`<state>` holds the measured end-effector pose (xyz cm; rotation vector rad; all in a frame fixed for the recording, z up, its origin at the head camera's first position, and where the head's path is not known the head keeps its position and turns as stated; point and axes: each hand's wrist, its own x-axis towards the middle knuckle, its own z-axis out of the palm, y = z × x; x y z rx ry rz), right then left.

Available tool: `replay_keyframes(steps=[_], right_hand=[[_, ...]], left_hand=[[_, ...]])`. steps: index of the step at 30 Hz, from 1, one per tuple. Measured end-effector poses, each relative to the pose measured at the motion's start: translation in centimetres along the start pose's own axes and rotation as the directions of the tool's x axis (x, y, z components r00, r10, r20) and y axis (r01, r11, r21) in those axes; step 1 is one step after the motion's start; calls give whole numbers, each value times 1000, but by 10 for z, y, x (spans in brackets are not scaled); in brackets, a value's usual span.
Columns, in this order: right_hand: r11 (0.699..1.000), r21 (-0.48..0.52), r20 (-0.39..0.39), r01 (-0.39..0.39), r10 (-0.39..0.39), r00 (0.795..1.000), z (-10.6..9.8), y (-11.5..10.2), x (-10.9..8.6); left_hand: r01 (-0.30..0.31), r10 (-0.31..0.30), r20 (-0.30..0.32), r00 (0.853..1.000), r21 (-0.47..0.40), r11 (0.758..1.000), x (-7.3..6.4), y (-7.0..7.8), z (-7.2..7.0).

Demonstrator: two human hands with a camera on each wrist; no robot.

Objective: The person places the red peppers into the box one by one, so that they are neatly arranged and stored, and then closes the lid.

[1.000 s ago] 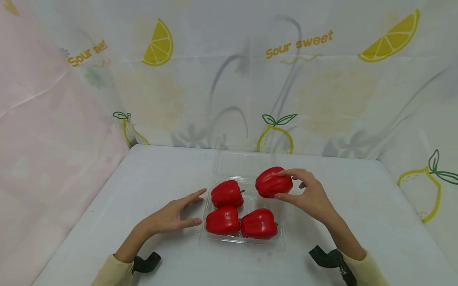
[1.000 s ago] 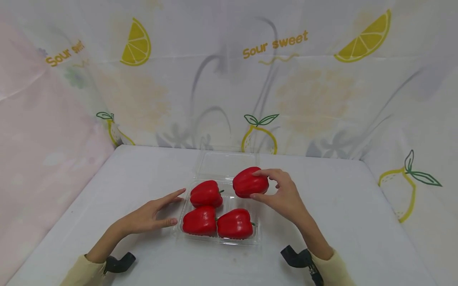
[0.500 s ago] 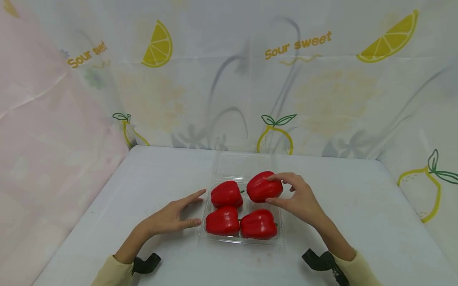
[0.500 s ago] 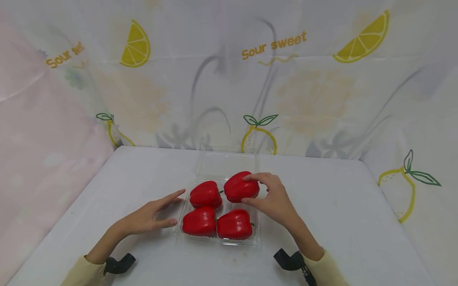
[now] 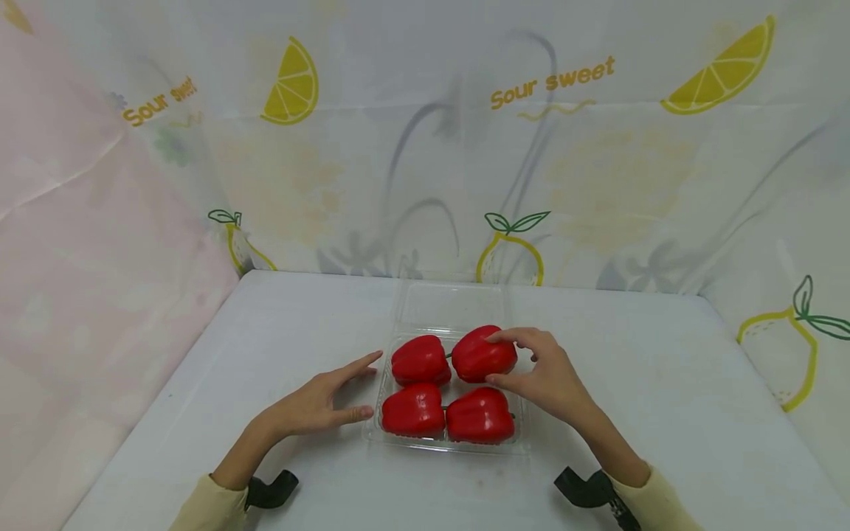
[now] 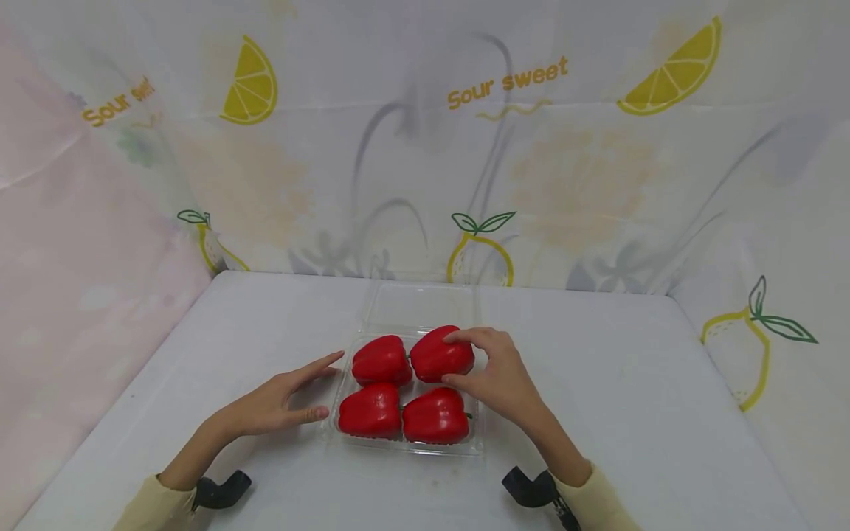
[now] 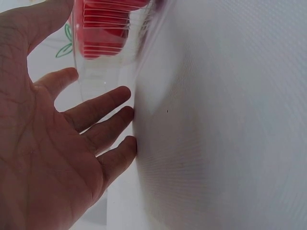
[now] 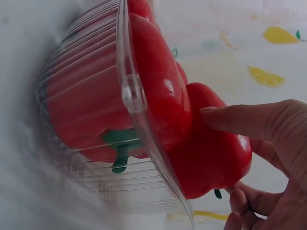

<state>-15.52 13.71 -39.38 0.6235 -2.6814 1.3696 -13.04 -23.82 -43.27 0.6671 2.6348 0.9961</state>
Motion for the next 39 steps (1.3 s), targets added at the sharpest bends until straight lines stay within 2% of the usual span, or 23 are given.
replay_keyframes(steps=[7,13,22,31,39], right_hand=[[1000,7,15,-26,26,1000,4,1,-1],[999,-6,3,-41,41,999,6,0,-2],[998,-41,-19,-48,47,999,10,-4,-6],[992,-79,-15,-100,99,995,8,-7,-9],[987,-135,-11,-84,83,996,9,-5,-8]], left_hand=[[14,-14,3,1000,4,1000,2,1,-1],[-3,3,2,1000,-1,1000,3,3,-1],[26,-26,0,1000,-8,1000,3,1,0],[29,-29,-2,1000,-4,1000,2,1,2],[33,-33,-2,999,-3,999,0,2,1]])
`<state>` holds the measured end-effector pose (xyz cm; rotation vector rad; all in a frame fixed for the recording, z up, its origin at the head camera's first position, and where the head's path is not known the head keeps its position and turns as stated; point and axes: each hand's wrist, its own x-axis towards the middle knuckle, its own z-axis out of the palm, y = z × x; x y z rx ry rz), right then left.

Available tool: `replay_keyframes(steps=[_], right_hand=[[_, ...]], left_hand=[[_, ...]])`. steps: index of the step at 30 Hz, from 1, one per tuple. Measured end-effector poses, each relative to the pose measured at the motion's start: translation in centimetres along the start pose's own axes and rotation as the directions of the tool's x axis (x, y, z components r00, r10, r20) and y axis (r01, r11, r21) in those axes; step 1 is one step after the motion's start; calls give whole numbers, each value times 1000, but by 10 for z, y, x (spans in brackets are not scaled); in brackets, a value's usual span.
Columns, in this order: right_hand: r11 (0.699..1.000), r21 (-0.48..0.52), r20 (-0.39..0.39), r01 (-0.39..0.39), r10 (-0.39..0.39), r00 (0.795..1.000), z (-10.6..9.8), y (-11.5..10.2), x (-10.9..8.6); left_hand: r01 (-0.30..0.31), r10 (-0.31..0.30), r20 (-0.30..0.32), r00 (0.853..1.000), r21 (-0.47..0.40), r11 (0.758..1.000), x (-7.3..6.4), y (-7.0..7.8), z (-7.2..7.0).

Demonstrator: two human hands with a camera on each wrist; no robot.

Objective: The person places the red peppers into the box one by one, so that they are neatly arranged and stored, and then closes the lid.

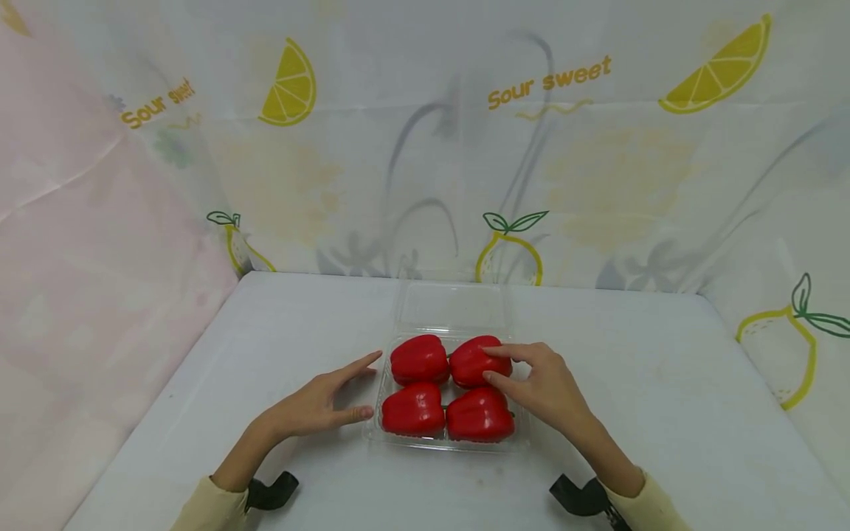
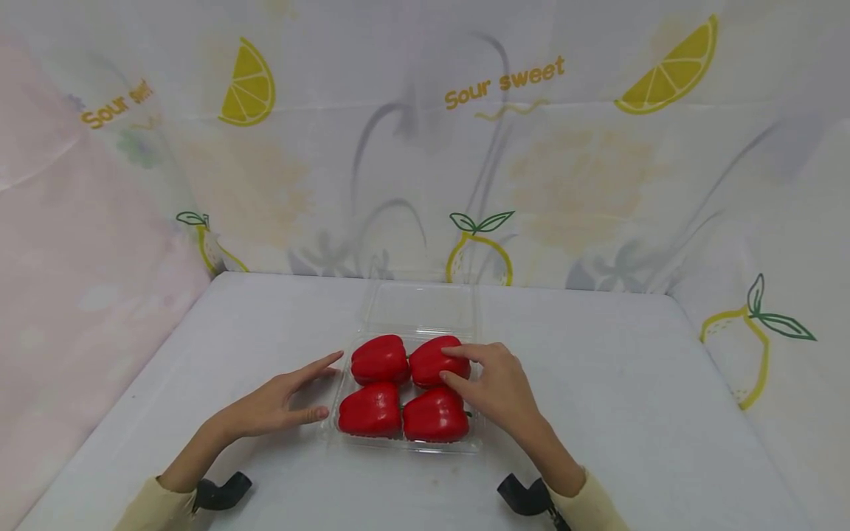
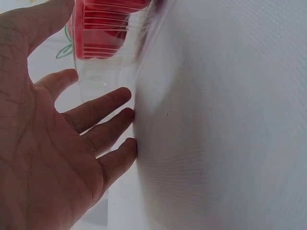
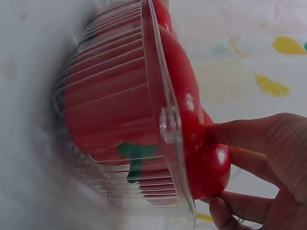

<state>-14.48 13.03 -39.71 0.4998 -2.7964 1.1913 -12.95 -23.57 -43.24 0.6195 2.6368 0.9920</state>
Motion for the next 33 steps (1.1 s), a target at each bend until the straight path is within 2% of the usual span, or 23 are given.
replay_keyframes(steps=[7,14,21,29,33], right_hand=[[1000,-21,16,-3,3,1000,3,4,2],[997,-45,21,61,-60,998,3,7,4],[998,-44,36,50,-49,998,4,9,5],[998,53,93,43,-48,995,-2,12,5],[999,45,88,24,-28,996,-6,15,7]], left_hand=[[-6,6,-1,1000,4,1000,0,-1,0],[-2,2,-2,1000,0,1000,0,1,-1],[-2,2,1,1000,-1,1000,0,1,0],[-12,12,8,1000,9,1000,1,0,-2],[-33,33,-1,999,-13,999,2,-2,-6]])
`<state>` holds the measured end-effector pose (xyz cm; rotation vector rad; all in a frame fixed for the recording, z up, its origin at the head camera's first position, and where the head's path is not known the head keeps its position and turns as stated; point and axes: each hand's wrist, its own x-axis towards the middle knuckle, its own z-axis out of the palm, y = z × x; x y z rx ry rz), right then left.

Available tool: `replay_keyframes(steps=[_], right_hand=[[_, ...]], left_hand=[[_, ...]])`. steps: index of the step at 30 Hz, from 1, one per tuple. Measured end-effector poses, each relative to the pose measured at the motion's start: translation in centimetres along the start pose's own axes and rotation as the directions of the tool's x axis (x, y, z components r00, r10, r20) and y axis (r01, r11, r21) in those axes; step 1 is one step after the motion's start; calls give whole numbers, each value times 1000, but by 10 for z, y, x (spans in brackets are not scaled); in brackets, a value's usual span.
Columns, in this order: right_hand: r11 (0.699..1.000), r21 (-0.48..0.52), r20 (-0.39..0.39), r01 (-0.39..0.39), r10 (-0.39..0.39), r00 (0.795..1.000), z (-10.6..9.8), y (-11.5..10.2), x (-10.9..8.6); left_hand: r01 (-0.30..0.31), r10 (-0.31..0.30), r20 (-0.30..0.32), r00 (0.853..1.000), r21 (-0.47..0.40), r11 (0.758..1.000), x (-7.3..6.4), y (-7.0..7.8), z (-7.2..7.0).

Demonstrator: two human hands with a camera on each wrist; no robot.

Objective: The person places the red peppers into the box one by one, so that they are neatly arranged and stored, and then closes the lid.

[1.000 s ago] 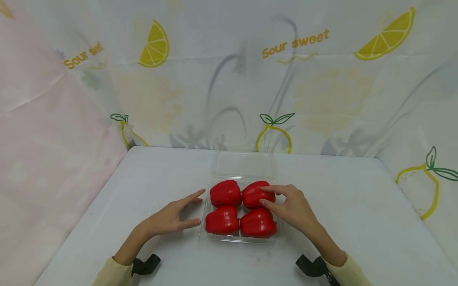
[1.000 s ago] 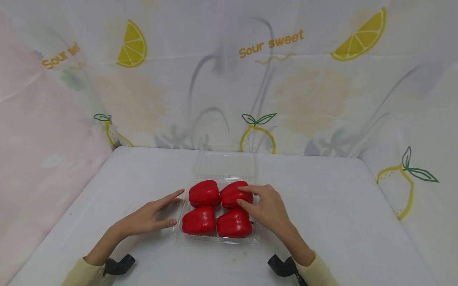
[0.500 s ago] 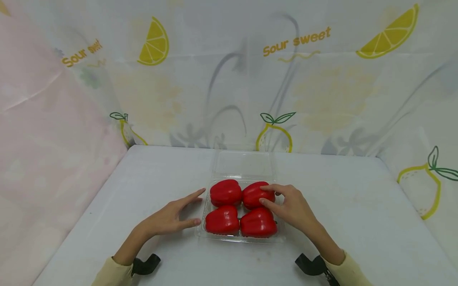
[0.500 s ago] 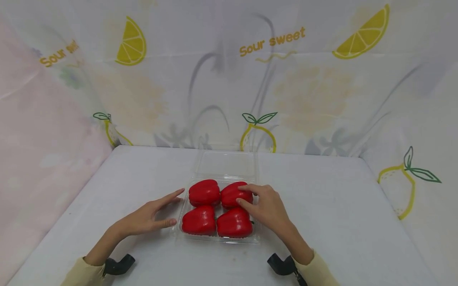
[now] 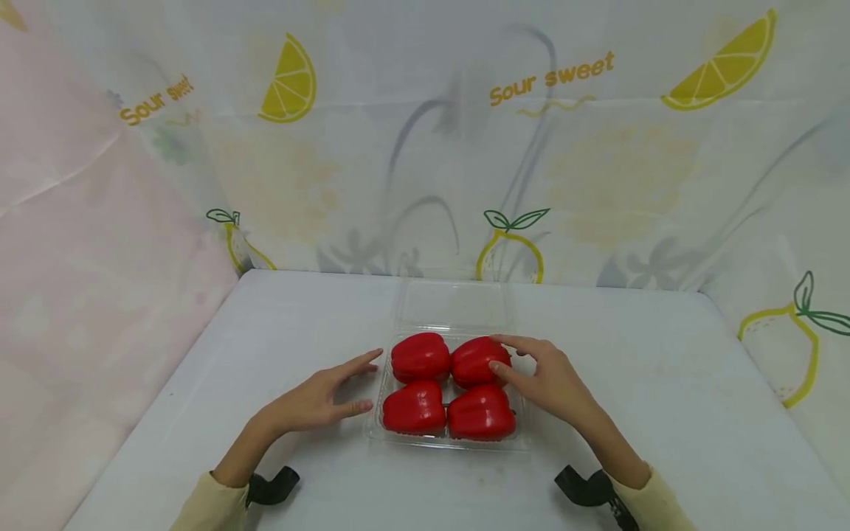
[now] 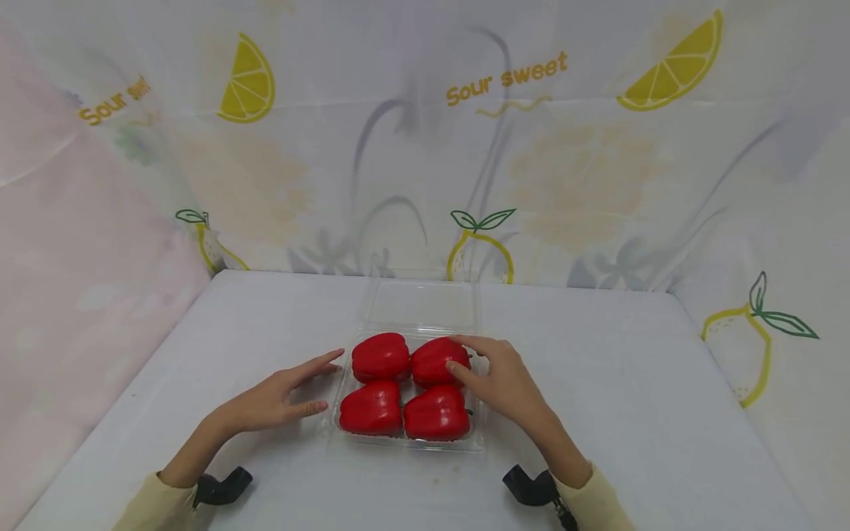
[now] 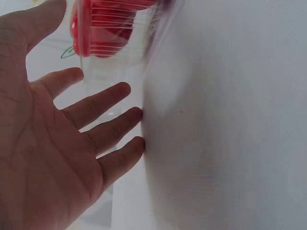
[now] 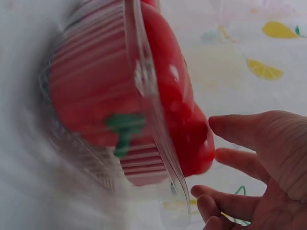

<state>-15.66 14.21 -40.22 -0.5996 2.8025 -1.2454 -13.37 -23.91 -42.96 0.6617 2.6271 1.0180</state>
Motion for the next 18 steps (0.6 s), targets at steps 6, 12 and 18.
replay_keyframes(steps=[6,12,18], right_hand=[[999,-19,-61,-38,37,997,-11,8,6],[998,-16,-91,-54,52,994,-17,20,16],[992,24,-61,-122,123,990,-18,30,24]], left_hand=[[-23,12,-78,997,-143,989,12,2,-3],[17,-64,-167,984,-272,962,37,6,1],[105,-189,-190,963,-382,918,58,11,2]])
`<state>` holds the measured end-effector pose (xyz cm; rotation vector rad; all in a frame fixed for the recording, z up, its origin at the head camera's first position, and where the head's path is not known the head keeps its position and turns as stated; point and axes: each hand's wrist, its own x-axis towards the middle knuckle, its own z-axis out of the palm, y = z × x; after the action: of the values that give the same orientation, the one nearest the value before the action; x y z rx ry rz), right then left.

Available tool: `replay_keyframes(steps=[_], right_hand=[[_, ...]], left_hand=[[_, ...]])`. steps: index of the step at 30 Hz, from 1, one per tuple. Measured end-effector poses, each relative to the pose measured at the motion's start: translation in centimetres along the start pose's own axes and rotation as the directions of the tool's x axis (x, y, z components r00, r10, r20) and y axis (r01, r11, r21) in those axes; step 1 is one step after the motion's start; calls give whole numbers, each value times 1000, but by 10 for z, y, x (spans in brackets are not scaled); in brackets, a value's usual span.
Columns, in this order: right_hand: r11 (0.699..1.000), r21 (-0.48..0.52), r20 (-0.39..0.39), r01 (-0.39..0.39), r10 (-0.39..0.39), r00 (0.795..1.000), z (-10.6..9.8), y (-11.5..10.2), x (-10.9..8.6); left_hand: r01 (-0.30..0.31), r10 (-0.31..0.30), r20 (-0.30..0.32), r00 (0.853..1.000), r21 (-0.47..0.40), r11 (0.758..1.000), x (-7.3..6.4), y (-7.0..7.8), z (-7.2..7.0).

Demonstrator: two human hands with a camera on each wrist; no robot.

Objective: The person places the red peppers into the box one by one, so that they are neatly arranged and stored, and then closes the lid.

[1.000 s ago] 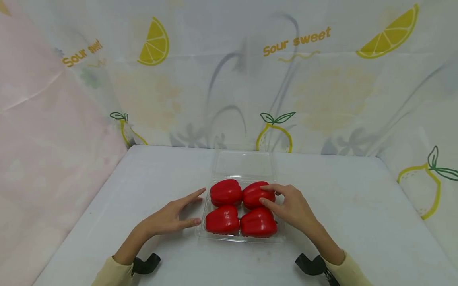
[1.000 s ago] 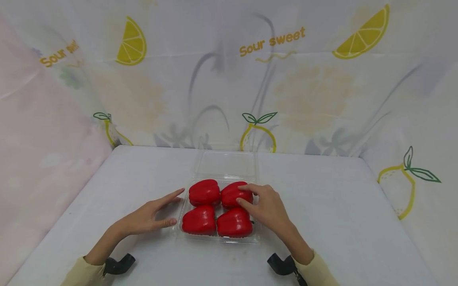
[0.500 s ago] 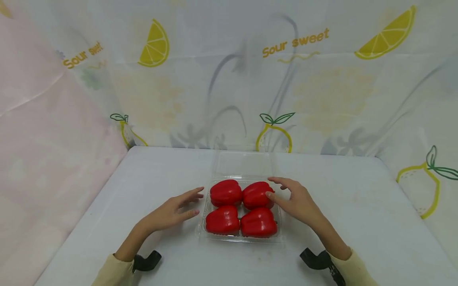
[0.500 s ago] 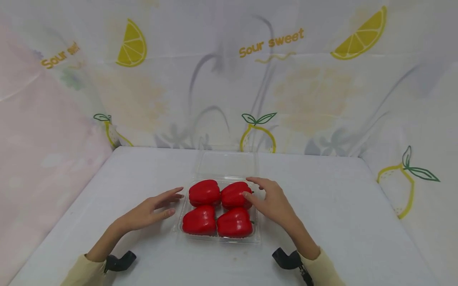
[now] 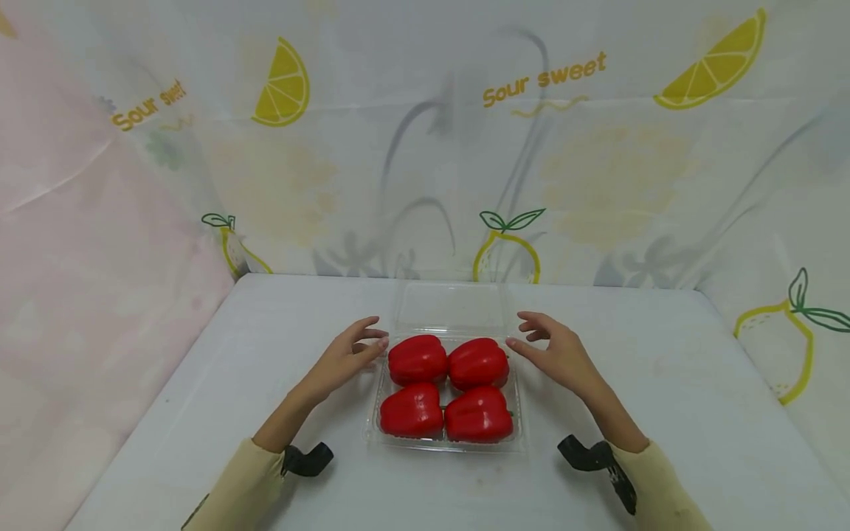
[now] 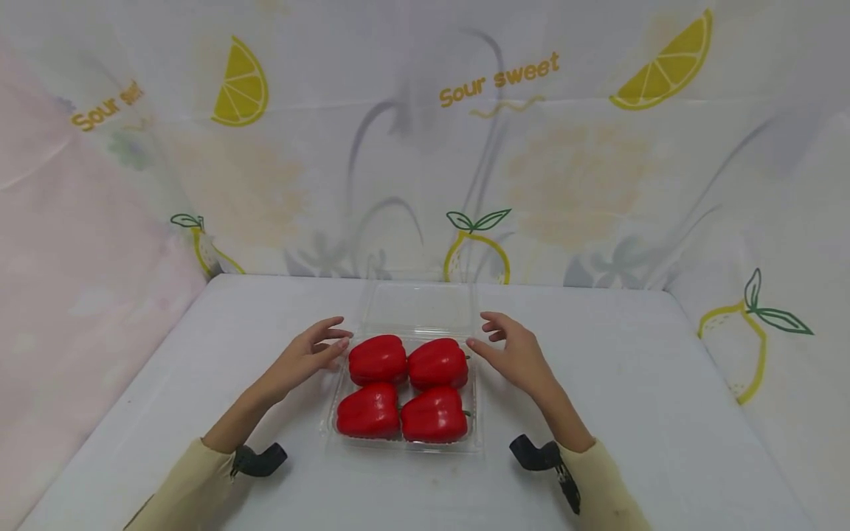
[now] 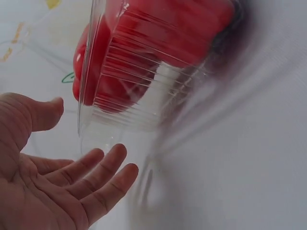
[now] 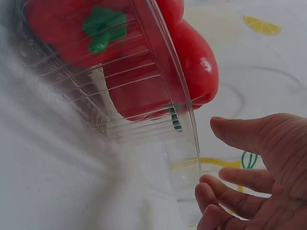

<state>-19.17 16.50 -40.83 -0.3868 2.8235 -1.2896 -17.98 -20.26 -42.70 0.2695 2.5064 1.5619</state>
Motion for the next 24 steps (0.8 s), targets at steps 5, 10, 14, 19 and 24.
replay_keyframes(steps=[5,10,14,19,24], right_hand=[[993,78,61,-86,81,995,1,5,7],[972,190,123,-141,118,985,2,8,13],[938,289,176,-190,143,974,3,10,15],[861,442,245,-253,156,957,2,13,17],[776,550,280,-308,176,944,2,15,18]], left_hand=[[58,-60,-16,998,-95,994,11,5,2],[128,-137,-15,990,-271,954,17,9,4],[160,-177,-12,984,-365,917,20,11,5],[184,-214,-25,976,-417,890,24,15,7],[205,-247,-31,969,-464,862,26,18,8]])
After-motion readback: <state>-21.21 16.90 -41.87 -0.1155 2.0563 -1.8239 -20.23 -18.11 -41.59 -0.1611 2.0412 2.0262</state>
